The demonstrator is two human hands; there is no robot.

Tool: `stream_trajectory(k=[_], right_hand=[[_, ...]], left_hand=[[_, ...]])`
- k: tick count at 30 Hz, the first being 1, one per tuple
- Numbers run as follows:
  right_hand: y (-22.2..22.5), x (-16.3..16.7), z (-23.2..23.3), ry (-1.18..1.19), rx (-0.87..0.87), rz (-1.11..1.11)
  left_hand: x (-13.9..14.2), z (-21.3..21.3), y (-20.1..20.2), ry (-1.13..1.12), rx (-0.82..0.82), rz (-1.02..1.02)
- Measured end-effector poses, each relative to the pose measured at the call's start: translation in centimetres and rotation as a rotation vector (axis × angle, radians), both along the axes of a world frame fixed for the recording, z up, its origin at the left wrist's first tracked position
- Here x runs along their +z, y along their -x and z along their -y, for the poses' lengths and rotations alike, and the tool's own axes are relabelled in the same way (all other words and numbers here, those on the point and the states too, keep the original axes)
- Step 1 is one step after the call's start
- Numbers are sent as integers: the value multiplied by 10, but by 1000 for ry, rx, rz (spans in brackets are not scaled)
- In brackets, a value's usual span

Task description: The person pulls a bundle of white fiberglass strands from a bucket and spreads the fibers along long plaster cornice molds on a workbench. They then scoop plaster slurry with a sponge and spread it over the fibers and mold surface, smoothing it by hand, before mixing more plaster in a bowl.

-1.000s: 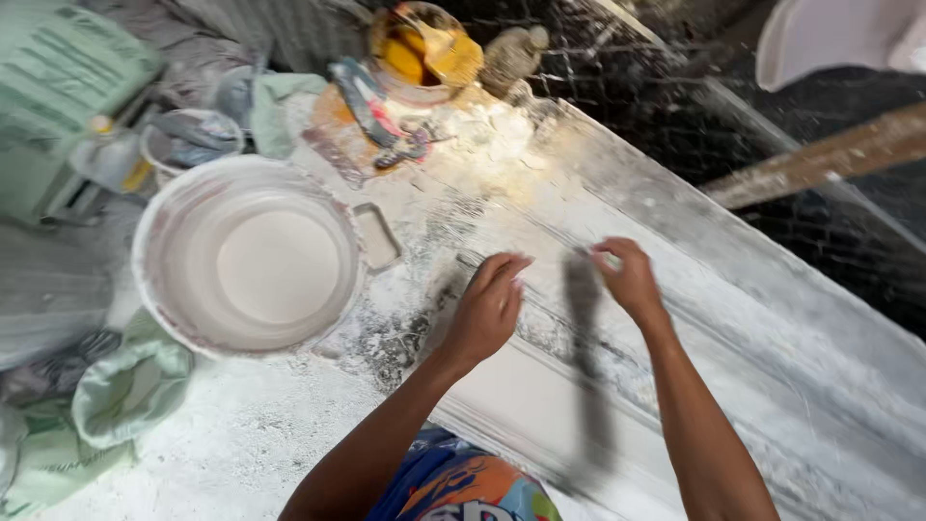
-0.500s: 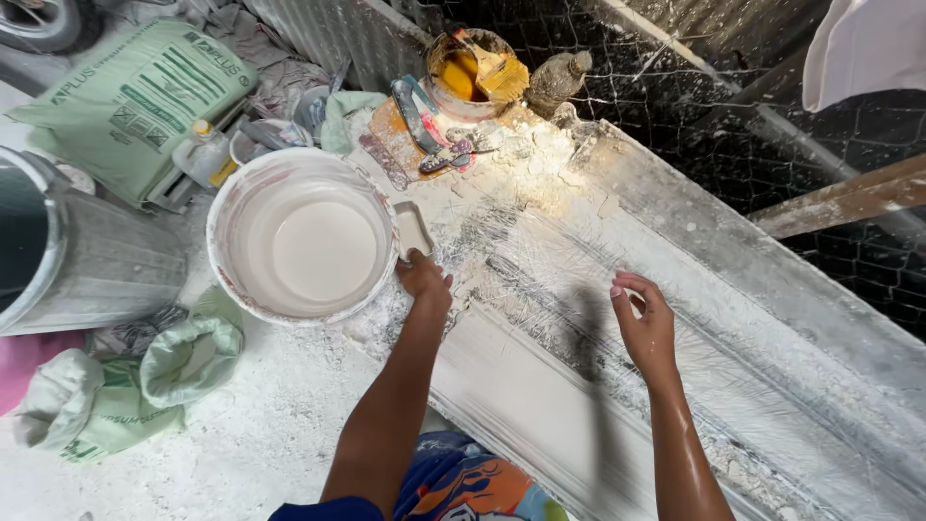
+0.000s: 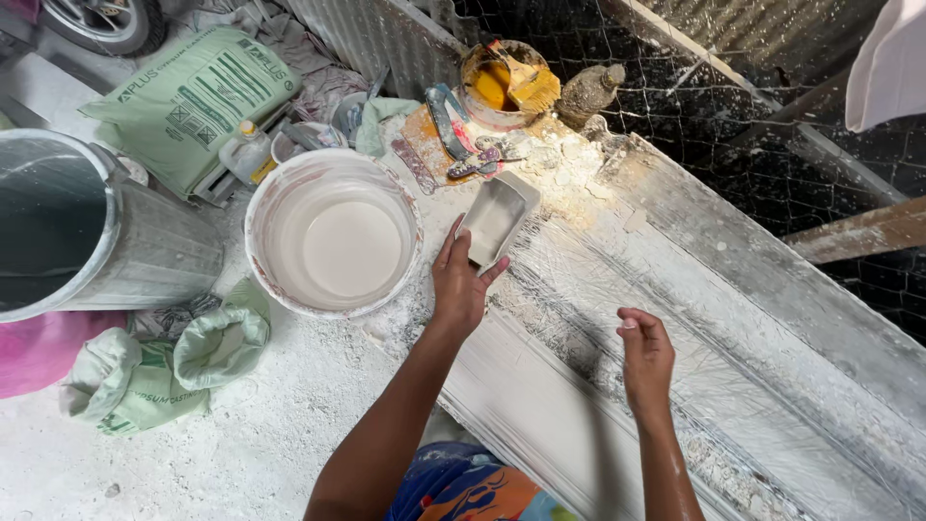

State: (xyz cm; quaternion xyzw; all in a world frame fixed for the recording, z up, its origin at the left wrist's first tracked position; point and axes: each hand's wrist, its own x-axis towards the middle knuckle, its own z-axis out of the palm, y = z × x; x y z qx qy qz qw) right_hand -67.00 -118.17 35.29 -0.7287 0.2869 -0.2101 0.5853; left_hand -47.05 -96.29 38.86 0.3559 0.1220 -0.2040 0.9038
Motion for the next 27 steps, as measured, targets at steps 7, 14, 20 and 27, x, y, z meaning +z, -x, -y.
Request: stream_trajectory(k=[7,14,20,27], right_hand=[[-72,30,-54,17,178,69],[-126,49,-101,250,482,227],[-143,29,-97,18,568,35],[-154,4,30,688,484,-617]], left_hand=[[64,-40,5,98,-177,-19],[94,-84,-3,30,-222,53],[92,-85,0,64,-278,72],[80,-99,-16,-58,-156,103]])
